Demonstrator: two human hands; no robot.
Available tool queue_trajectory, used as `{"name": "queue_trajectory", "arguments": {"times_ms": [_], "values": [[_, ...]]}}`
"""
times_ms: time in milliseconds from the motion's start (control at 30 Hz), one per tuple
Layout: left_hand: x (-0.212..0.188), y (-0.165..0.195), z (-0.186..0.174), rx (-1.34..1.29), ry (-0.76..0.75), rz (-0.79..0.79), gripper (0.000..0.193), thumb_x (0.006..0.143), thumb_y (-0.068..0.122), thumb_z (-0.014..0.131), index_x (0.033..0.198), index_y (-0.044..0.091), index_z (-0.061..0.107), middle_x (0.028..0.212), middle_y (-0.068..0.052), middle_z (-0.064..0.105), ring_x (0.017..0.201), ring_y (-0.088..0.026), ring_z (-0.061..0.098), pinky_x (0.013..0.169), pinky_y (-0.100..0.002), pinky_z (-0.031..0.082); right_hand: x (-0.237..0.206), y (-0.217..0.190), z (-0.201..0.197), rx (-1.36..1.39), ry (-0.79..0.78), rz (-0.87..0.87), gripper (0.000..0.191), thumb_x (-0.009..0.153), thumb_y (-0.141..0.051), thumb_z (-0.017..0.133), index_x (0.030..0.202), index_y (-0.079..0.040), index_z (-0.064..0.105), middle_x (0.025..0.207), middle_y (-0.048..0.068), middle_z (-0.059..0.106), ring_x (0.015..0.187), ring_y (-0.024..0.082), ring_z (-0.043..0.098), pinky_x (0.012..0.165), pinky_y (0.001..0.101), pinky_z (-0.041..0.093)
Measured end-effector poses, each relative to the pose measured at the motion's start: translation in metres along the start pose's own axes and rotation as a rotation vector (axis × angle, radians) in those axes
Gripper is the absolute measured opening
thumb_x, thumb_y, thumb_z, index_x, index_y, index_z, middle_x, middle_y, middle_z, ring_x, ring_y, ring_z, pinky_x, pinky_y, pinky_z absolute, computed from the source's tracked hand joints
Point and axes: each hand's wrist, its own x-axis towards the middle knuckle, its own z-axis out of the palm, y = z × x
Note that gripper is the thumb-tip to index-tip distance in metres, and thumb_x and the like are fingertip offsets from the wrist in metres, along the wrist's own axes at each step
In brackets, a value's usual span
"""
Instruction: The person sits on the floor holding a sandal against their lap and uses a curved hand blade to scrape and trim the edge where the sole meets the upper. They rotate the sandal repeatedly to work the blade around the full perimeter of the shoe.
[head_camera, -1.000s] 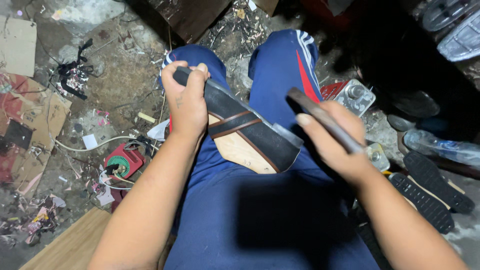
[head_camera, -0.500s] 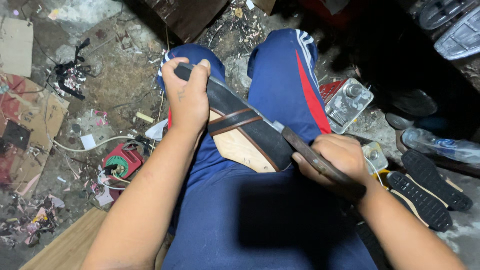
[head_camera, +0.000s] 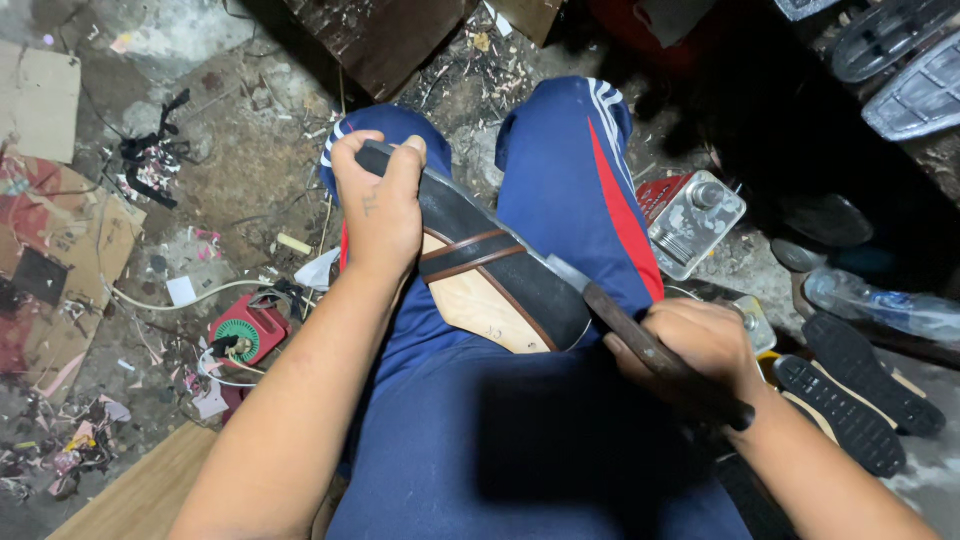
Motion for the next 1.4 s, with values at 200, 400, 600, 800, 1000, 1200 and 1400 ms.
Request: {"name": "queue_trajectory", "arguments": {"times_ms": [200, 400, 600, 800, 1000, 1200, 1400], "values": [[-0.002, -0.002, -0.003, 0.003, -0.01, 0.016, 0.046, 0.091, 0.019, 0.075, 0.123, 0.002, 0.047, 0.101, -0.008, 0.062, 0.088, -0.014, 0.061, 0.08, -0.03, 0.053, 0.008, -0.006, 0.003, 0.03, 0.013, 0.02, 0.028, 0.078, -0.014, 0.083, 0.068, -0.007, 0.058, 0.063, 0.008, 0.058, 0.054, 0.027, 0.058, 0.051, 0.0373, 0.045], [0.001, -0.006, -0.006, -0.034, -0.014, 0.023, 0.046, 0.091, 0.017, 0.074, 0.123, 0.002, 0.046, 0.102, -0.008, 0.063, 0.089, -0.014, 0.062, 0.08, -0.03, 0.054, 0.017, -0.011, -0.005, -0.001, -0.05, 0.065, 0.027, 0.076, -0.016, 0.082, 0.065, -0.009, 0.059, 0.059, 0.008, 0.057, 0.051, 0.026, 0.058, 0.049, 0.0373, 0.046], [0.005, -0.009, -0.009, -0.054, -0.017, 0.031, 0.044, 0.091, 0.015, 0.074, 0.123, 0.002, 0.046, 0.099, -0.008, 0.062, 0.086, -0.014, 0.061, 0.078, -0.031, 0.053, 0.04, -0.014, 0.003, -0.016, -0.131, 0.091, 0.032, 0.08, -0.019, 0.082, 0.064, -0.009, 0.057, 0.059, 0.009, 0.057, 0.054, 0.028, 0.059, 0.051, 0.0391, 0.046], [0.008, -0.01, -0.011, -0.156, -0.051, 0.028, 0.043, 0.093, 0.014, 0.073, 0.123, 0.003, 0.044, 0.101, -0.008, 0.062, 0.088, -0.014, 0.062, 0.079, -0.031, 0.054, 0.048, -0.022, -0.012, -0.015, -0.16, 0.077, 0.025, 0.078, -0.022, 0.079, 0.066, -0.009, 0.06, 0.057, 0.009, 0.057, 0.05, 0.028, 0.06, 0.048, 0.0389, 0.046], [0.012, -0.008, -0.013, -0.056, -0.027, 0.059, 0.042, 0.092, 0.013, 0.074, 0.122, 0.003, 0.046, 0.1, -0.009, 0.063, 0.087, -0.014, 0.062, 0.078, -0.031, 0.054, 0.064, -0.013, 0.01, -0.077, -0.175, 0.048, 0.03, 0.078, -0.023, 0.081, 0.063, -0.009, 0.059, 0.059, 0.01, 0.058, 0.055, 0.031, 0.061, 0.052, 0.0415, 0.047], [0.014, -0.007, -0.011, -0.079, -0.01, 0.047, 0.042, 0.091, 0.016, 0.074, 0.121, 0.003, 0.048, 0.102, -0.008, 0.063, 0.088, -0.014, 0.062, 0.079, -0.03, 0.054, 0.062, -0.013, -0.001, -0.032, -0.168, 0.077, 0.028, 0.077, -0.025, 0.079, 0.064, -0.01, 0.06, 0.058, 0.01, 0.059, 0.052, 0.029, 0.062, 0.049, 0.0406, 0.048], [0.016, -0.003, -0.013, -0.05, -0.017, 0.054, 0.042, 0.09, 0.016, 0.074, 0.121, 0.003, 0.048, 0.102, -0.009, 0.063, 0.088, -0.015, 0.063, 0.08, -0.031, 0.055, 0.079, -0.016, 0.009, -0.084, -0.169, 0.068, 0.031, 0.077, -0.025, 0.081, 0.063, -0.009, 0.059, 0.057, 0.011, 0.057, 0.052, 0.032, 0.061, 0.049, 0.0422, 0.047]]}}
